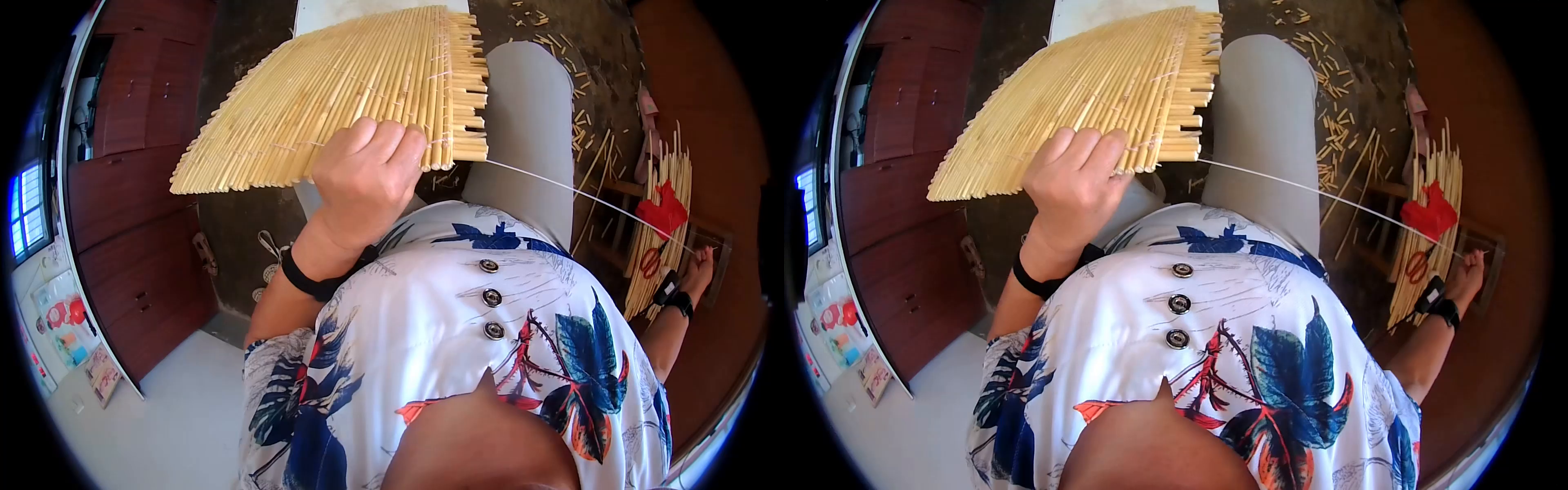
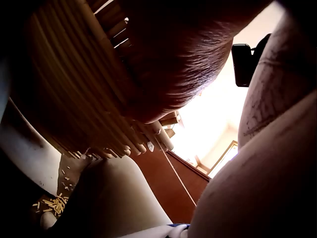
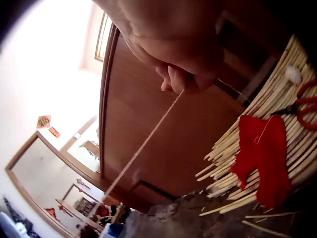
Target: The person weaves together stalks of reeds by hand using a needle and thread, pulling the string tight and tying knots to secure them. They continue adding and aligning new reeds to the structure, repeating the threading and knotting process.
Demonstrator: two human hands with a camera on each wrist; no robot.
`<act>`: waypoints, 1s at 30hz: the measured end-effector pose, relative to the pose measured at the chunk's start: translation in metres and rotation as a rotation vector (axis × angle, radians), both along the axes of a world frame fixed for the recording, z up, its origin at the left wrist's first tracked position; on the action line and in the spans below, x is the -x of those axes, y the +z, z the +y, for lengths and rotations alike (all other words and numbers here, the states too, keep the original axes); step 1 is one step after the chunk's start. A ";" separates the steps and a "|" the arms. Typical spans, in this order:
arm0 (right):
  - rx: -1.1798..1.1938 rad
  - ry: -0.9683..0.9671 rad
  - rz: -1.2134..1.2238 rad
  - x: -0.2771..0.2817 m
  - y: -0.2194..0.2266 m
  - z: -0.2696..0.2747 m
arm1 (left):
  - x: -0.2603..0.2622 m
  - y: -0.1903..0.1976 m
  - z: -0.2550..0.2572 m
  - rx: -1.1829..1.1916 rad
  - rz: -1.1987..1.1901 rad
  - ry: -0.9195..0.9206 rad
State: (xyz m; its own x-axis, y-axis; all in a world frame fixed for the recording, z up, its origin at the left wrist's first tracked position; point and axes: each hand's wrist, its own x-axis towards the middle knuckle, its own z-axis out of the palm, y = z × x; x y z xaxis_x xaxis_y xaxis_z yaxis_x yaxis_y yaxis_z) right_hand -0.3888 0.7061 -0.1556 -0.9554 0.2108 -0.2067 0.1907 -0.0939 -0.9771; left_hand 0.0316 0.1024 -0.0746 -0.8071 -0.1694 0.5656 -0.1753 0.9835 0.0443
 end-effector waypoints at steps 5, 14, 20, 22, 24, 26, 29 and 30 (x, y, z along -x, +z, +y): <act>0.337 0.162 0.002 0.031 -0.004 0.006 | 0.001 -0.009 0.003 0.105 -0.012 -0.004; -0.021 0.111 -0.015 0.004 0.040 -0.036 | 0.003 -0.009 0.006 0.086 0.002 -0.053; -0.102 0.070 -0.006 0.016 0.038 -0.018 | 0.003 -0.010 0.004 0.058 -0.019 -0.061; -0.104 0.105 0.004 0.021 0.036 -0.011 | 0.002 -0.007 0.004 0.050 -0.022 -0.055; -0.086 0.125 -0.014 0.024 0.036 -0.012 | 0.002 0.002 0.005 0.086 -0.116 -0.074; -0.115 0.092 -0.011 0.016 0.038 -0.021 | 0.002 0.001 0.004 0.085 -0.116 -0.092; -0.139 0.062 -0.003 0.014 0.043 -0.027 | 0.004 0.000 0.005 0.084 -0.118 -0.112; -0.137 0.070 0.002 0.016 0.044 -0.026 | 0.004 -0.001 0.005 0.081 -0.122 -0.111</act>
State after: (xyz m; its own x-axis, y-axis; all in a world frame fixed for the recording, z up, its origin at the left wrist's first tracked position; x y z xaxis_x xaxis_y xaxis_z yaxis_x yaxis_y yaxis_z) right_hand -0.4044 0.6806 -0.1120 -0.9691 0.1701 -0.1788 0.1903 0.0533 -0.9803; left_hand 0.0278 0.1076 -0.0751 -0.8816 -0.0332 0.4708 -0.0644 0.9967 -0.0503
